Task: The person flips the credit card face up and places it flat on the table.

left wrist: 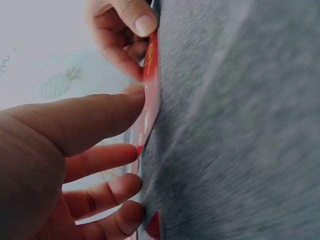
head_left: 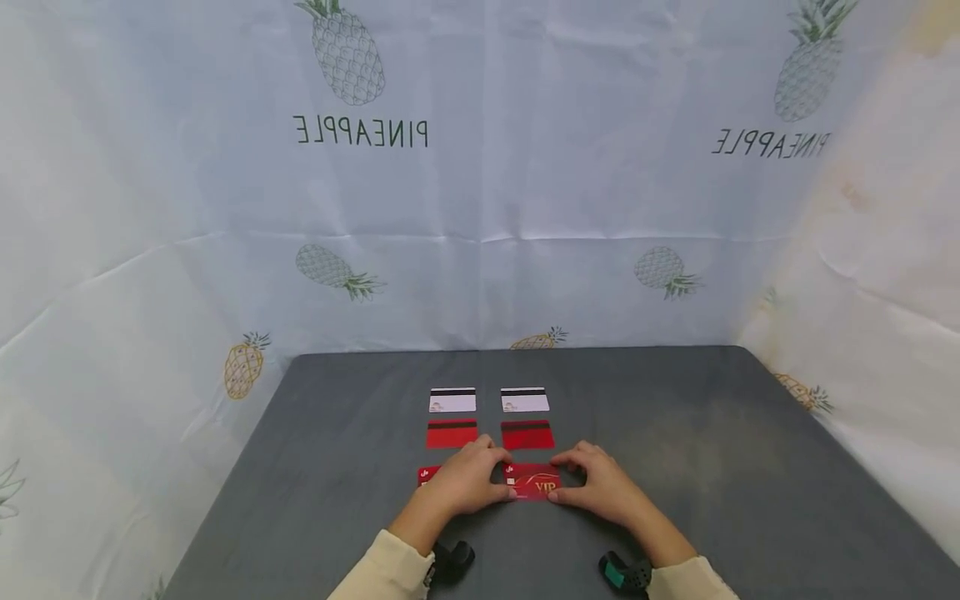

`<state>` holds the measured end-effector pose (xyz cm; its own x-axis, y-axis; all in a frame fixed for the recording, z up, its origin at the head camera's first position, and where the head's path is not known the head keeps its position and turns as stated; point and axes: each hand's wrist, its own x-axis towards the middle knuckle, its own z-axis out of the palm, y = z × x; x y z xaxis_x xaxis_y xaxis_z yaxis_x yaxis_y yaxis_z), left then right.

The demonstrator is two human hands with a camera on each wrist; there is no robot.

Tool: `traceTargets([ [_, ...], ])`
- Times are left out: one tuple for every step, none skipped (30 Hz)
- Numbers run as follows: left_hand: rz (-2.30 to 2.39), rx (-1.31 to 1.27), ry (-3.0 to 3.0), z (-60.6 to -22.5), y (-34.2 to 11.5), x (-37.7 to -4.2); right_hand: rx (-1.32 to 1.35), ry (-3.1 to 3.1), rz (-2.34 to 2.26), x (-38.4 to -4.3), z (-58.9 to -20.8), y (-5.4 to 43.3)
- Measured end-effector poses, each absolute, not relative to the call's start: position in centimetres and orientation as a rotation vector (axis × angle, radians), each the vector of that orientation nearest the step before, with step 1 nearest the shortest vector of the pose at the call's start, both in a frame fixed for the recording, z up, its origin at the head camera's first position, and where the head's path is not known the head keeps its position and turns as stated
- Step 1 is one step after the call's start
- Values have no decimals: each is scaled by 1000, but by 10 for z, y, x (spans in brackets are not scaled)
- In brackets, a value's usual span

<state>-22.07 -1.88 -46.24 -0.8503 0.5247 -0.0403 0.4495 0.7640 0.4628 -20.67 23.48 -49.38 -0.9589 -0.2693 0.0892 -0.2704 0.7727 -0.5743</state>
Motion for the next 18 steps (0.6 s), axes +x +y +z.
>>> traceTargets([
  [680, 776, 2783, -462, -19, -222, 446, -2955, 960, -207, -494, 235],
  [700, 772, 2774, -462, -19, -224, 445, -2954, 962, -207, -494, 235],
  [722, 772, 2767, -461, -19, -227, 443, -2953, 959, -207, -494, 235],
  [740, 770, 2766, -461, -19, -230, 442, -2953, 962, -208, -494, 235],
  [763, 761, 2760, -461, -18, -232, 445, -2949, 961, -208, -494, 236],
  [788, 752, 2759, -461, -18, -235, 451, -2944, 962, -208, -494, 236],
  [806, 736, 2764, -461, -17, -238, 459, -2938, 965, -208, -494, 236],
  [824, 718, 2771, -461, -17, -242, 468, -2932, 966, -208, -494, 237],
  [834, 703, 2784, -461, -16, -245, 477, -2924, 967, -207, -494, 237],
  [843, 686, 2797, -461, -15, -248, 485, -2918, 971, -207, -495, 237],
  [854, 665, 2809, -461, -14, -251, 494, -2911, 971, -207, -495, 238],
  [858, 647, 2823, -462, -14, -254, 499, -2908, 975, -207, -495, 237],
  [863, 632, 2832, -462, -13, -256, 506, -2902, 979, -206, -495, 237],
  [866, 621, 2839, -463, -12, -259, 510, -2899, 981, -206, -495, 237],
  [867, 611, 2846, -463, -11, -261, 511, -2897, 986, -205, -495, 236],
  [866, 601, 2852, -464, -11, -262, 513, -2896, 991, -205, -495, 236],
  [864, 590, 2856, -464, -10, -264, 518, -2893, 998, -205, -495, 236],
  [861, 587, 2860, -465, -9, -265, 518, -2891, 1010, -205, -495, 236],
])
